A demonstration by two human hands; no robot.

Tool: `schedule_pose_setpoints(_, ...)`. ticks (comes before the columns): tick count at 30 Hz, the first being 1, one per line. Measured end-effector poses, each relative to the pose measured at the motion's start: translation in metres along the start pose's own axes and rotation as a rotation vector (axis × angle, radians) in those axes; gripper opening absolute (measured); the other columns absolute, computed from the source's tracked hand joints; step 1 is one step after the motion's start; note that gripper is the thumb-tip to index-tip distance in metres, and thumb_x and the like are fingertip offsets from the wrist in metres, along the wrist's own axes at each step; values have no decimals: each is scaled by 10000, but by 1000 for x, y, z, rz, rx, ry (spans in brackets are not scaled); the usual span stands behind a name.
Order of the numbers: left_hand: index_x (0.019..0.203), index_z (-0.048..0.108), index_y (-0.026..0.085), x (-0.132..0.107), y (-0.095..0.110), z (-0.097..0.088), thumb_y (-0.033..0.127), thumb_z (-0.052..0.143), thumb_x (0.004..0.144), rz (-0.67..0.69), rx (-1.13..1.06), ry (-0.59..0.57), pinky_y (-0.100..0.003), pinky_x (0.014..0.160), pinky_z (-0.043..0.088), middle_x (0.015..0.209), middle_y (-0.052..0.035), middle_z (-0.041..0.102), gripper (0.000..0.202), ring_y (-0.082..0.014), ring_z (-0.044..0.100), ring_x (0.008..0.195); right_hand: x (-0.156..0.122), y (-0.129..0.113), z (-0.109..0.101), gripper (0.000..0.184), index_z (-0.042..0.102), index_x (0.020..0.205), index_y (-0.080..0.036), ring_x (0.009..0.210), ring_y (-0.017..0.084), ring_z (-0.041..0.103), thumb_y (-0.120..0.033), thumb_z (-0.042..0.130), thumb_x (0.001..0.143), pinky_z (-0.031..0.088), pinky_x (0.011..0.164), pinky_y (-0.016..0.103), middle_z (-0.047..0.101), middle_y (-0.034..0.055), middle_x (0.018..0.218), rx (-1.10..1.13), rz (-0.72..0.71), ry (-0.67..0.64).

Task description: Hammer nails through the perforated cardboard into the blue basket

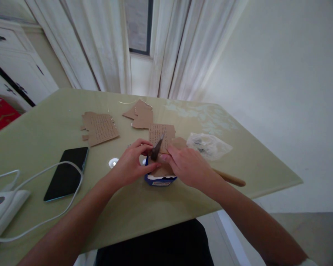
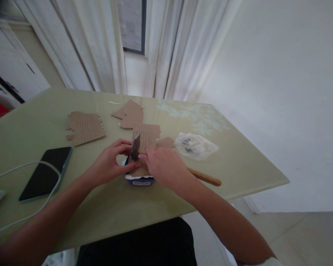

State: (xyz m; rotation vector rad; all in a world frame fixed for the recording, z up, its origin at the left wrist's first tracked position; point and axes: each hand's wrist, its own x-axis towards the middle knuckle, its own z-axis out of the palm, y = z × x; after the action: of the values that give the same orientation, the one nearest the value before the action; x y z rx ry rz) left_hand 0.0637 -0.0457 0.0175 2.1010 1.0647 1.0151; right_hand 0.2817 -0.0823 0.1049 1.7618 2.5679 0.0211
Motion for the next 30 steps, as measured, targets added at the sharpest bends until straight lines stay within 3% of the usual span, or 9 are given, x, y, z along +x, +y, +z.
schedule_pose_setpoints(6,1133,784,224,-1,-2,1,431,838,879,7,-25,-3,-388,921,633,1227,-86,678,333,-220,711,1023,0,6,4,395,653,1057,-199,823,269,757,-438,360,1170,371,660,341,791,107,928,53,37,88)
schedule_pose_setpoints(10,1089,781,230,-1,-3,1,390,852,871,10,-8,1,-402,956,631,1227,-80,669,280,-240,698,1086,1,8,7,378,672,1039,-187,814,263,737,-424,404,1160,376,674,338,786,112,913,80,-18,28)
schedule_pose_setpoints(12,1115,767,234,-3,-4,2,368,845,877,4,-8,-3,-415,992,625,1261,-80,653,284,-244,690,1116,3,12,7,347,675,999,-182,817,250,714,-393,444,1149,388,693,333,769,104,898,171,-34,63)
schedule_pose_setpoints(14,1253,716,246,-4,-5,4,371,840,882,-21,-47,-1,-426,993,633,1361,-90,610,411,-235,697,1098,7,21,6,335,658,923,-184,793,211,674,-372,481,1135,400,694,314,719,68,835,389,-10,154)
schedule_pose_setpoints(16,1459,584,277,-6,-6,9,393,847,872,-73,-123,25,-443,981,643,1502,-116,524,653,-236,702,1100,14,35,7,363,628,863,-194,651,149,581,-424,508,1118,386,608,275,599,1,712,763,45,214)
schedule_pose_setpoints(19,1657,304,329,-8,-9,19,444,864,854,-195,-255,82,-507,1031,624,1680,-164,363,986,-305,658,1261,26,58,16,412,600,915,-218,419,71,307,-613,613,1030,229,402,221,409,-90,625,1492,131,178)
schedule_pose_setpoints(21,1697,183,339,-9,-11,26,471,875,841,-273,-350,81,-554,1076,594,1750,-185,272,1109,-356,602,1363,34,71,28,449,579,894,-225,388,43,228,-622,788,904,167,345,194,384,-111,619,1808,114,150)
schedule_pose_setpoints(26,1725,71,327,-11,-14,34,453,862,843,-415,-561,79,-580,1197,497,1812,-189,167,1191,-381,495,1510,44,83,67,503,531,816,-230,364,23,178,-530,933,784,189,294,154,367,-129,578,2063,131,181)
schedule_pose_setpoints(30,1731,185,254,-11,-10,31,460,833,869,-501,-683,22,-524,1251,456,1723,-187,414,1098,-368,493,1534,43,82,89,550,456,721,-227,363,22,237,-511,919,805,226,309,152,368,-118,562,2002,216,188)
